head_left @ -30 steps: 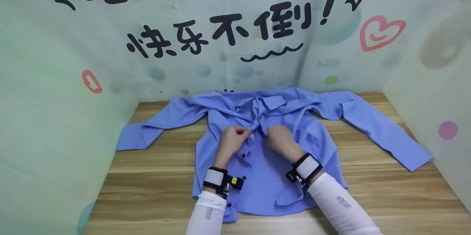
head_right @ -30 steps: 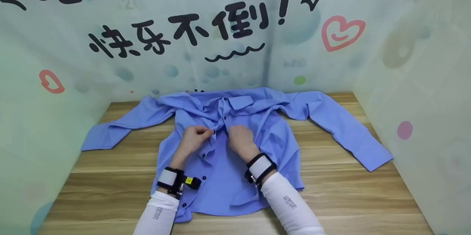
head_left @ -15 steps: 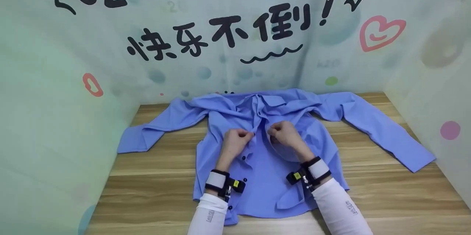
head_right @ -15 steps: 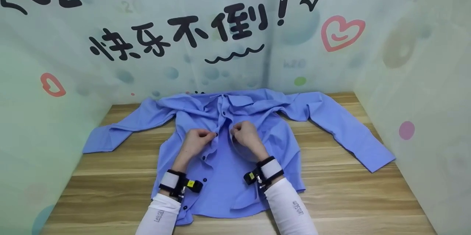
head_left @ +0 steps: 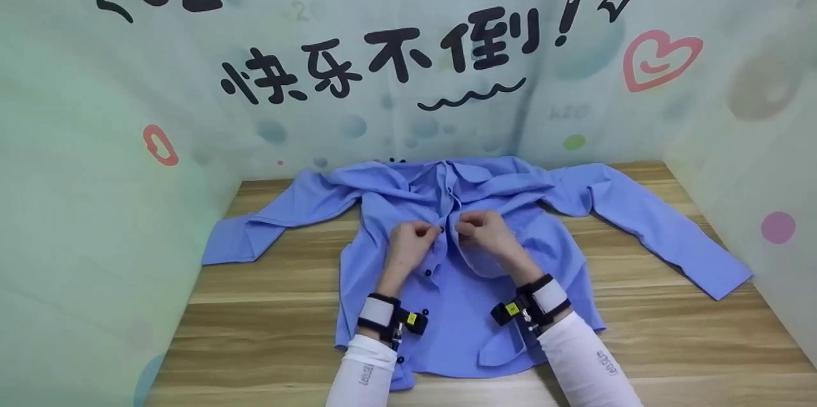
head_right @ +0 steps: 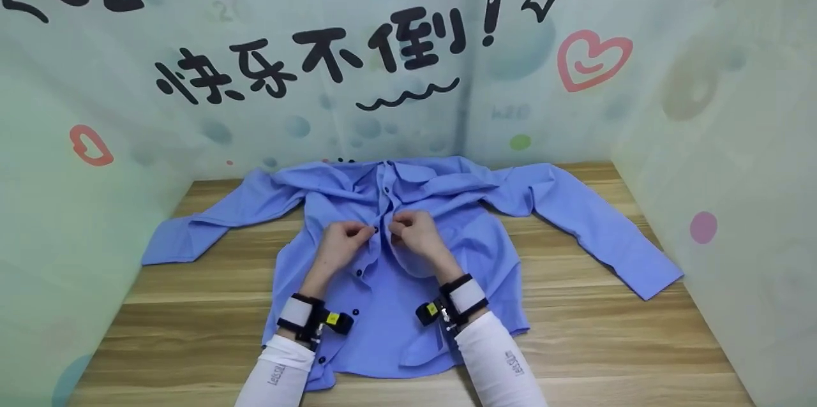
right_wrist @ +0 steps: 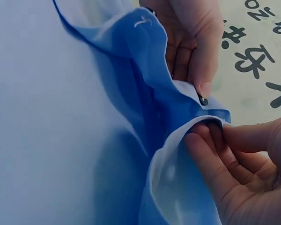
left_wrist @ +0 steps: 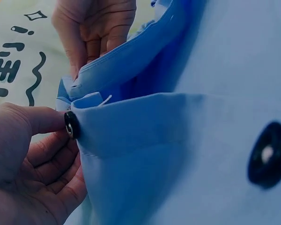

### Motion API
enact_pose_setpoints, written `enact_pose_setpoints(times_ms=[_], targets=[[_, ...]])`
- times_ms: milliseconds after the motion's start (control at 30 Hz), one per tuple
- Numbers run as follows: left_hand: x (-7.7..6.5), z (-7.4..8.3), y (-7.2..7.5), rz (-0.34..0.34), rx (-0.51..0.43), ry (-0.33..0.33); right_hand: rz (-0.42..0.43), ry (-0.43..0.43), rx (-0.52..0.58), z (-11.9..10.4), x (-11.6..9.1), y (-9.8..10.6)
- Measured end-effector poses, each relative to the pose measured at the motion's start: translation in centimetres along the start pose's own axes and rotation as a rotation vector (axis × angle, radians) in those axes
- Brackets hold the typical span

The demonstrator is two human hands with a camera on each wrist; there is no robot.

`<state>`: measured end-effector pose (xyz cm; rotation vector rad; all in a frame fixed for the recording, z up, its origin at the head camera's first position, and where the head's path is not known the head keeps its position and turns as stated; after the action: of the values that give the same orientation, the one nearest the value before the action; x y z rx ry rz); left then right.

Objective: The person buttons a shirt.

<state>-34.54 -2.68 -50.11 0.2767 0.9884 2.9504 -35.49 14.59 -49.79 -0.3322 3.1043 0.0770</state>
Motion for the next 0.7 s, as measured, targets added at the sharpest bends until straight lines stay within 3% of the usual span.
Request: enact_pose_setpoints(times_ms=[233, 700], targets=[[-0.1, 0.02, -0.13, -0.012, -0.012, -0.027, -0.032, 0.012, -0.017, -0.03, 0.01, -0.8], [-0.25, 0.21, -0.36, -0.003, -0.019, -0.039, 0.009, 0.039, -0.093, 0.3, 0.24, -0.96]])
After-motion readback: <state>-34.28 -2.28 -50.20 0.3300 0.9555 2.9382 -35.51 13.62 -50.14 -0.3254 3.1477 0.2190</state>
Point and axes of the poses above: each hand's wrist, its own x-axis towards the middle knuckle, its own y-axis out of the back of the hand, z = x × y, the point moved 6 cm from there along x, towards the middle knuckle, and after that the axes turned 7 degrees about x, right-handed, at the moved point
